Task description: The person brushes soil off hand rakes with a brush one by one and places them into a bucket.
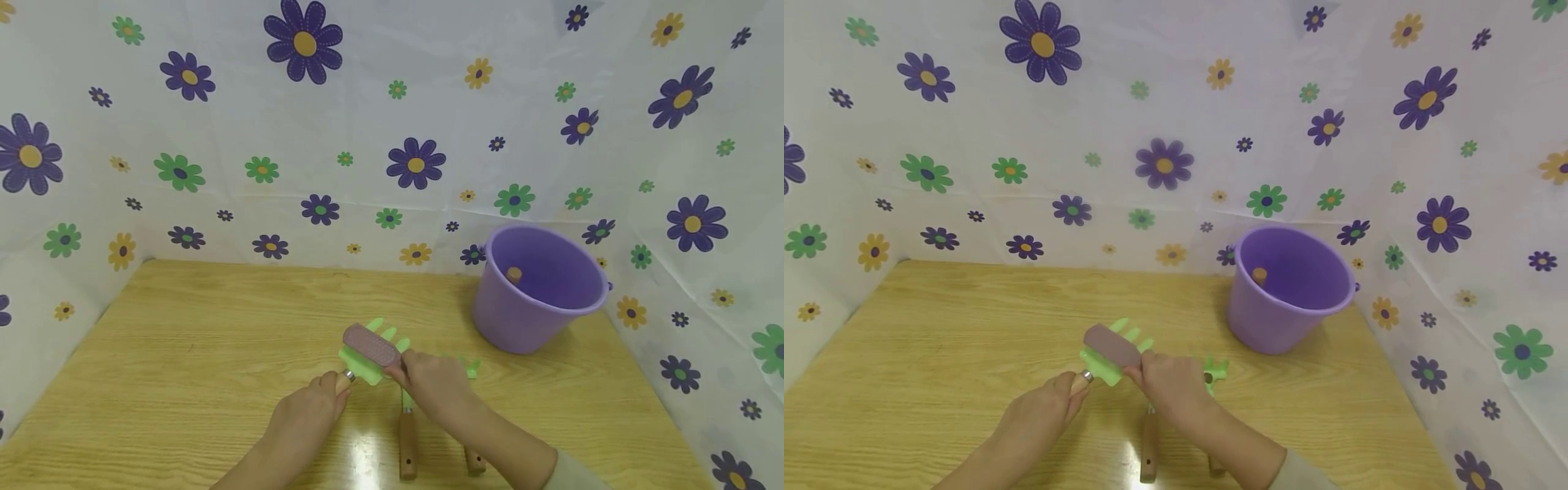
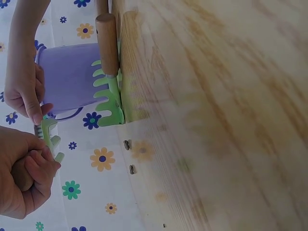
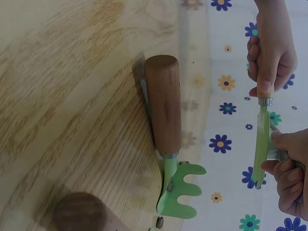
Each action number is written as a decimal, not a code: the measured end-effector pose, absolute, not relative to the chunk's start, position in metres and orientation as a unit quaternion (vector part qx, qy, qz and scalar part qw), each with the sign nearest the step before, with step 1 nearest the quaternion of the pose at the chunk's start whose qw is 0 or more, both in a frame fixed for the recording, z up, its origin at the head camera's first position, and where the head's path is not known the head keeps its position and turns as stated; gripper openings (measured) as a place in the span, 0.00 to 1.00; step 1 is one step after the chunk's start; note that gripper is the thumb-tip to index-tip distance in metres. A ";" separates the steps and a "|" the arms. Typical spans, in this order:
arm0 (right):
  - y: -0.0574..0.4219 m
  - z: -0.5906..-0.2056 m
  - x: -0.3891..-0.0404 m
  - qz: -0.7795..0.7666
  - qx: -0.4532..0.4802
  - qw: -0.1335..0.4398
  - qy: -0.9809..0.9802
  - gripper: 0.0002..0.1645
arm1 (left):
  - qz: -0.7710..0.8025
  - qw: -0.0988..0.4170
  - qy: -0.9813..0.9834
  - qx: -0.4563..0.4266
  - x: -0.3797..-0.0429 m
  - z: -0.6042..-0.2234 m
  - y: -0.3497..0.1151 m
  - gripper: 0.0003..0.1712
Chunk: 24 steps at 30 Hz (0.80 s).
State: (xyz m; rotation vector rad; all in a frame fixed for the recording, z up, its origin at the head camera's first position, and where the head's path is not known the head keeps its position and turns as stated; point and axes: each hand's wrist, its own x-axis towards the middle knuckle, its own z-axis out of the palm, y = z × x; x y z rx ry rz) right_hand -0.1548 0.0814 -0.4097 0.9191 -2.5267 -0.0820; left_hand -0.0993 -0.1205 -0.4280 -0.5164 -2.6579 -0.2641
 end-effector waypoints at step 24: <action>0.097 -0.413 -0.179 -0.004 0.292 0.237 -0.927 0.22 | -0.099 0.242 -0.948 -0.180 -0.097 -0.433 -0.124 0.16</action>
